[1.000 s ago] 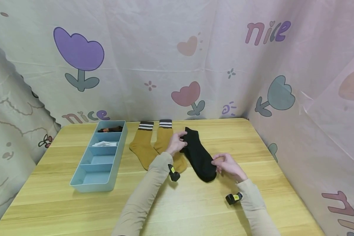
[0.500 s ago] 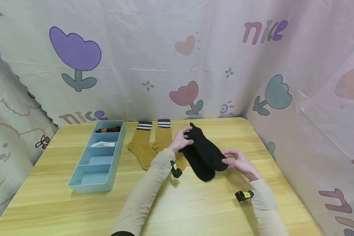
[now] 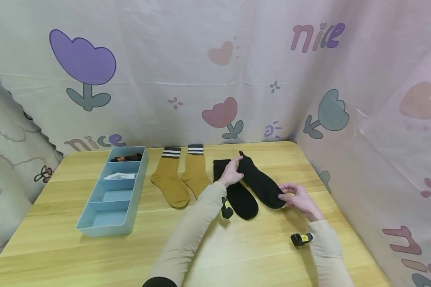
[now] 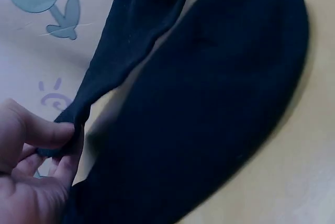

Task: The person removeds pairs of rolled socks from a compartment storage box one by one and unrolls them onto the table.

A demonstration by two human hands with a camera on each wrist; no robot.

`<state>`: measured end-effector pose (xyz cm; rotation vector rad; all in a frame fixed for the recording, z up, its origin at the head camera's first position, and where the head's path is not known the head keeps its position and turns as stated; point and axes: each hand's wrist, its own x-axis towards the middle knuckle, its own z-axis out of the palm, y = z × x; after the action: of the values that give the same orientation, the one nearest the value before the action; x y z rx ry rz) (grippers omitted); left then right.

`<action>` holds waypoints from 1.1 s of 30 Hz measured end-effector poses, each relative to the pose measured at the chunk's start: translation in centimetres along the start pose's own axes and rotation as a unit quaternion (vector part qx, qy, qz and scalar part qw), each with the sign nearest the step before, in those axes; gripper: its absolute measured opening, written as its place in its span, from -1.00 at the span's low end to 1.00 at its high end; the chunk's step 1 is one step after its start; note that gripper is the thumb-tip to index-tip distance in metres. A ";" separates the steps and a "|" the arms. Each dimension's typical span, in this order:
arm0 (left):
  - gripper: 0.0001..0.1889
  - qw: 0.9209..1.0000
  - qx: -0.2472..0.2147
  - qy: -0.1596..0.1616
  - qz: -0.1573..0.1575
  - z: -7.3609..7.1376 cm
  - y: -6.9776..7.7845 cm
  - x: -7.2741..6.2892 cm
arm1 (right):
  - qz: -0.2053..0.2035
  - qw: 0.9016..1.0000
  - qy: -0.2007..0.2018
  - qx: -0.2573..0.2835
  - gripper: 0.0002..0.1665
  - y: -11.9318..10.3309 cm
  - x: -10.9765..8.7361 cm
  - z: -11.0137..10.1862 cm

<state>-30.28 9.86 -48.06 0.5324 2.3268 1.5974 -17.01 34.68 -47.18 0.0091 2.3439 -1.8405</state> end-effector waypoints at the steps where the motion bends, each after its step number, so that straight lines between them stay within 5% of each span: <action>1: -0.17 1.000 0.007 0.003 0.001 0.2 -0.1 0.0 | 0.003 1.000 0.002 -0.010 -0.49 0.1 0.1 0.1; 6: -0.23 0.998 0.049 0.033 0.015 0.4 -0.4 -0.5 | 0.011 0.995 0.049 -0.091 -0.52 0.0 0.2 0.8; 12: -0.40 0.991 0.093 0.093 0.008 0.3 0.2 -1.7 | -0.036 0.967 0.130 -0.214 -0.48 -1.3 -0.2 2.0; 15: -0.47 0.991 0.106 0.086 0.014 0.4 0.5 -2.5 | -0.083 0.967 0.101 -0.219 -0.51 -1.8 0.0 3.6; 22: -0.41 0.997 0.076 -0.010 0.001 0.5 -0.9 -2.5 | -0.148 0.961 -0.022 -0.232 -0.56 -0.9 0.8 6.1; 28: -0.34 0.998 0.054 -0.032 -0.023 0.0 -1.4 -1.9 | -0.189 0.941 -0.090 -0.264 -0.57 -0.3 1.3 5.9; 33: -0.29 0.998 0.035 -0.032 -0.043 -0.4 -1.3 -1.3 | -0.190 0.934 -0.102 -0.283 -0.55 -0.4 1.6 5.8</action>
<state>-29.45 8.50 -49.09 0.4836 2.3325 1.4440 -17.96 28.89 -48.35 -0.7119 2.7571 -1.1301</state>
